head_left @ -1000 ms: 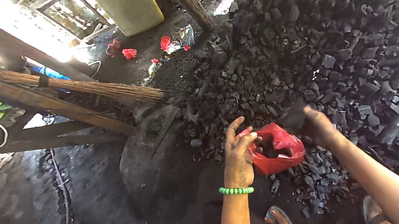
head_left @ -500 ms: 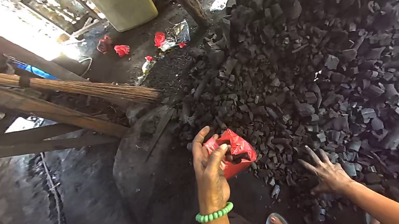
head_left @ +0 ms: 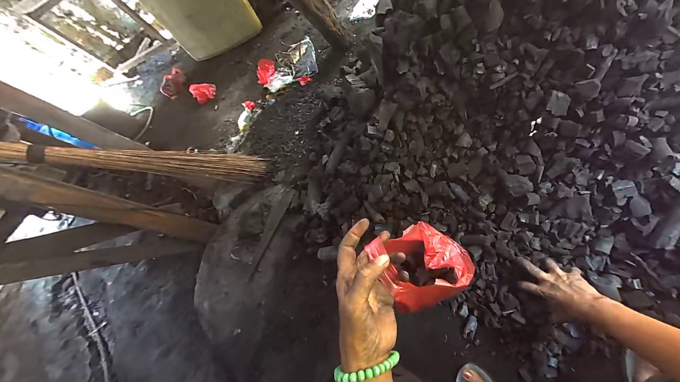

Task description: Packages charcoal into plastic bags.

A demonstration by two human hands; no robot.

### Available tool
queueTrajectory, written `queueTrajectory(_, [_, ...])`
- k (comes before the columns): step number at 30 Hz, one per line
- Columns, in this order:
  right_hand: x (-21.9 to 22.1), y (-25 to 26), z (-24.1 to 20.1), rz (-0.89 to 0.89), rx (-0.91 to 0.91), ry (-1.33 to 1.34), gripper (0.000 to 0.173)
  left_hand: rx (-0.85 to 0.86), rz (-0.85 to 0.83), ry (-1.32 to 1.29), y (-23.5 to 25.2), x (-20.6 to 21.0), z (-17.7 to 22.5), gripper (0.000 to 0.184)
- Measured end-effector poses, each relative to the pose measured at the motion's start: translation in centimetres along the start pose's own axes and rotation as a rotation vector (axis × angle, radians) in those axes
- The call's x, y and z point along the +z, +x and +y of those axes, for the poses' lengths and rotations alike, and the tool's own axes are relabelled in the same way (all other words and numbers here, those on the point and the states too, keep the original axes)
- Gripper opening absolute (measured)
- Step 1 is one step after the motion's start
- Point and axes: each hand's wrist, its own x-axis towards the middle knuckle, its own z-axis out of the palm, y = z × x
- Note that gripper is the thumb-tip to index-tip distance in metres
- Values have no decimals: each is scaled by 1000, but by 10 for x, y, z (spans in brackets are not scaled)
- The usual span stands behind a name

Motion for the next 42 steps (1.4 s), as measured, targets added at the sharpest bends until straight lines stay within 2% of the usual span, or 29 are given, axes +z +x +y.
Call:
queueTrajectory(4, [-9, 17, 10, 43, 113, 47, 76, -23, -64, 35, 0, 2, -2, 59])
queueTrajectory(7, [-2, 18, 2, 79, 125, 100, 73, -30, -93, 44, 2, 0, -5, 59])
queueTrajectory(9, [0, 17, 7, 112, 137, 230, 79, -42, -126, 57, 6, 2, -6, 60])
queueTrajectory(11, [-8, 12, 17, 192, 124, 531, 83, -62, -182, 97, 9, 4, -10, 62])
queueTrajectory(13, [-28, -3, 23, 231, 4, 1015, 82, -80, -265, 131, 12, 7, -15, 66])
queueTrajectory(15, [-49, -19, 15, 196, -227, 1453, 81, -97, -354, 165, 14, 10, -20, 69])
queueTrajectory(16, [-61, -25, 8, 123, -401, 1617, 78, -108, -384, 180, 14, 13, -22, 71])
queueTrajectory(18, [-84, -33, -13, -30, -727, 1740, 67, -132, -434, 197, 12, 18, -23, 76])
queueTrajectory(19, [-94, -34, -26, -82, -800, 1738, 65, -136, -462, 197, 10, 21, -24, 77])
queueTrajectory(21, [-111, -36, -58, -28, -700, 1637, 62, -134, -522, 179, 8, 26, -25, 79])
queueTrajectory(22, [-119, -38, -74, 84, -566, 1454, 62, -132, -546, 164, 7, 28, -25, 79])
queueTrajectory(23, [-125, -40, -90, 211, -431, 1136, 66, -129, -555, 143, 6, 29, -26, 79])
queueTrajectory(24, [-127, -39, -101, 265, -324, 769, 70, -127, -553, 119, 6, 29, -27, 79])
queueTrajectory(25, [-125, -39, -109, 250, -256, 492, 70, -123, -536, 103, 5, 28, -28, 78])
queueTrajectory(27, [-125, -43, -114, 166, -238, 238, 72, -120, -488, 76, 4, 28, -29, 74])
queueTrajectory(29, [-128, -47, -99, 251, -370, 332, 63, -119, -394, 50, 2, 28, -26, 69])
queueTrajectory(31, [-129, -45, -76, 408, -520, 716, 38, -92, -286, 26, 1, 24, -22, 63])
queueTrajectory(32, [-128, -42, -66, 472, -507, 944, 25, -66, -235, 26, 1, 22, -20, 61])
queueTrajectory(33, [-122, -33, -56, 531, -446, 1125, 20, -37, -184, 34, 1, 19, -19, 59])
queueTrajectory(34, [-111, -20, -45, 593, -351, 1166, 17, -10, -144, 40, 1, 17, -18, 58])
queueTrajectory(35, [-95, -5, -33, 598, -247, 1061, 19, 16, -115, 43, 1, 16, -16, 59])
queueTrajectory(36, [-75, 10, -24, 520, -159, 864, 28, 36, -101, 51, 2, 15, -15, 60])
queueTrajectory(39, [-10, 23, -39, 107, 2, 334, 88, 81, -104, 126, 2, 13, -14, 66])
queueTrajectory(40, [9, 21, -50, 56, 29, 254, 98, 94, -102, 155, 3, 11, -15, 66])
queueTrajectory(42, [37, 17, -62, 55, 39, 144, 99, 108, -72, 195, 5, 6, -15, 67])
